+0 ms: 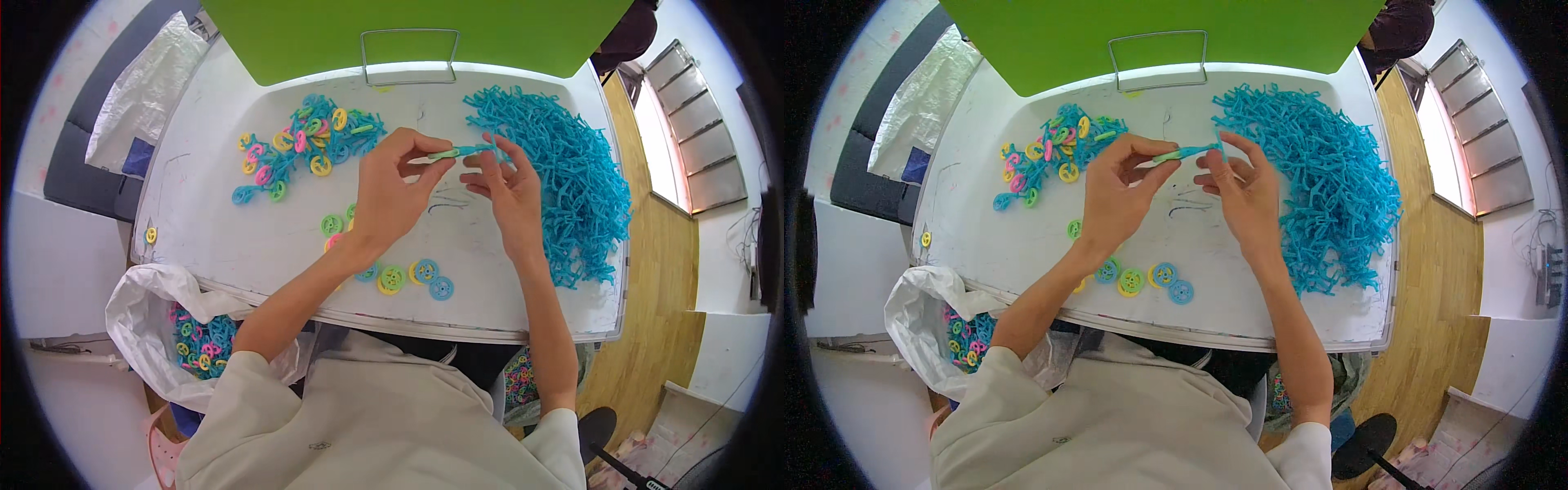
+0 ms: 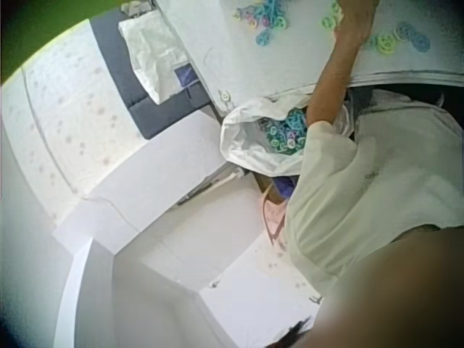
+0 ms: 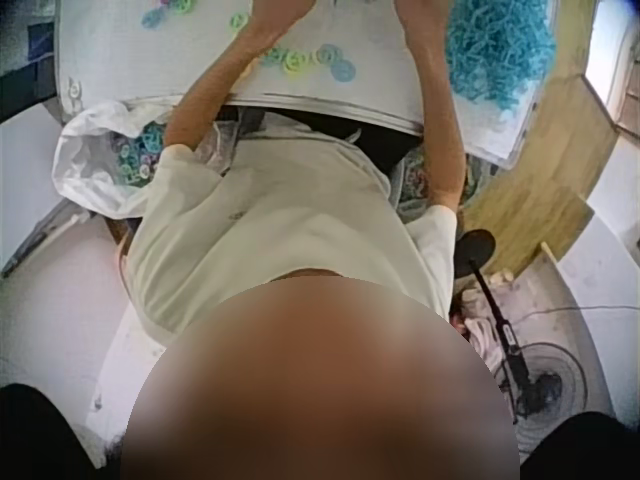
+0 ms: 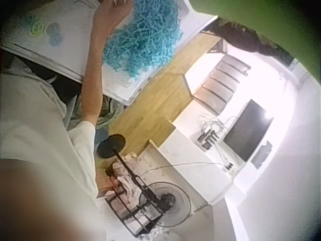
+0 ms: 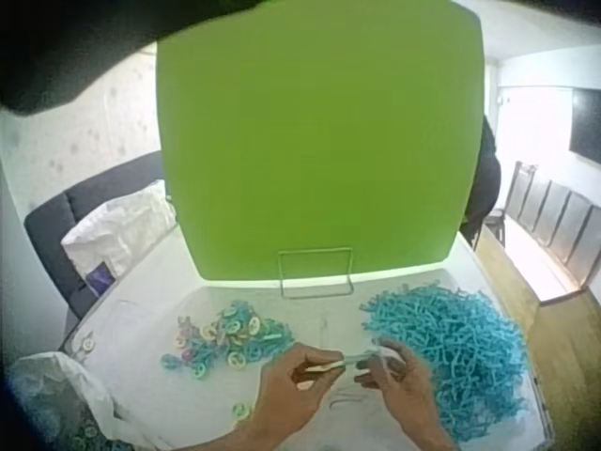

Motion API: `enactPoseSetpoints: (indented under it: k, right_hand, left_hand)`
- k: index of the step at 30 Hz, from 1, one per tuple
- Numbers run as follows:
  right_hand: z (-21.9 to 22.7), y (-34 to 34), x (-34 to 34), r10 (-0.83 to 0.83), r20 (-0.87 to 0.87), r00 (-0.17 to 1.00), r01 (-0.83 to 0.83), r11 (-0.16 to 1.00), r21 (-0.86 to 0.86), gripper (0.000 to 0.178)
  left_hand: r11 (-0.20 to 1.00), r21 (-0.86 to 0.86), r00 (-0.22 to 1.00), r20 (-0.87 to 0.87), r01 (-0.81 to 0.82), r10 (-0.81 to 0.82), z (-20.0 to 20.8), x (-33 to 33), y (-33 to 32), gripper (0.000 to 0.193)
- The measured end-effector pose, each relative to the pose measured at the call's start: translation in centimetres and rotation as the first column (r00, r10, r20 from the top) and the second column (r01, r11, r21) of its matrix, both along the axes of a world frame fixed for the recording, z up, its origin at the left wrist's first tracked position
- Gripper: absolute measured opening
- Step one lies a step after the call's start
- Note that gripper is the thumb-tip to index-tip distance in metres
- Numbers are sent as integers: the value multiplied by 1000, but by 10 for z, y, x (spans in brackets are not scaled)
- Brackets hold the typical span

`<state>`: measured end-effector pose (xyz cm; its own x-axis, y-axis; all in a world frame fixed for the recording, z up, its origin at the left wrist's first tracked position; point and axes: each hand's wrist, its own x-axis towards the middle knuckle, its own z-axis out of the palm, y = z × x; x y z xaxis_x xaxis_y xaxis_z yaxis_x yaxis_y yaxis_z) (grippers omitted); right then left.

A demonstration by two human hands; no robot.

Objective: Connecting small circular plastic toy parts with smiley faces together.

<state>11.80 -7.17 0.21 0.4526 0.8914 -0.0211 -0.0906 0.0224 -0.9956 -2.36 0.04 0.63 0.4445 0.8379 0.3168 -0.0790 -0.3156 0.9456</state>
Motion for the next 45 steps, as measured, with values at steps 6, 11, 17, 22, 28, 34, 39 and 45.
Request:
enactPoseSetpoints:
  k: [6, 11, 17, 22, 28, 34, 39, 45]
  right_hand:
    - [-10, 3, -2, -60, -120, 991, 87, 969, 230, 30]
    - [-4, 1, -10, -13, -84, 996, 34, 966, 257, 33]
    - [-1, -1, -13, -4, -68, 998, 25, 954, 300, 34]
    - [-3, 1, -5, 16, -199, 980, 47, 951, 306, 33]
    - [1, 0, 12, -75, -555, 828, 211, 960, 185, 32]
    - [-6, 1, 7, 31, -282, 959, -15, 998, 60, 23]
    - [-3, 0, -1, 84, -15, 996, -84, 996, 19, 26]
    - [-9, 2, 5, 125, -8, 992, -125, 990, -58, 28]
  left_hand:
    - [927, 374, 996, -74, -25, 57, -6, 3, -5, 20]
    - [875, 470, 988, -43, -112, 150, -8, 1, -2, 22]
    - [898, 411, 986, 123, -155, 114, -16, 5, -6, 37]
    - [874, 473, 993, 13, -110, 117, -3, 1, -4, 37]
    - [915, 151, 665, -732, 374, -151, 28, -62, 55, 30]
    - [847, 29, 395, -893, 531, -217, 14, -67, 46, 22]
    - [891, -185, 470, -794, 415, -384, 3, -45, 46, 22]
    - [878, 48, 546, -799, 477, -253, 3, -51, 45, 25]
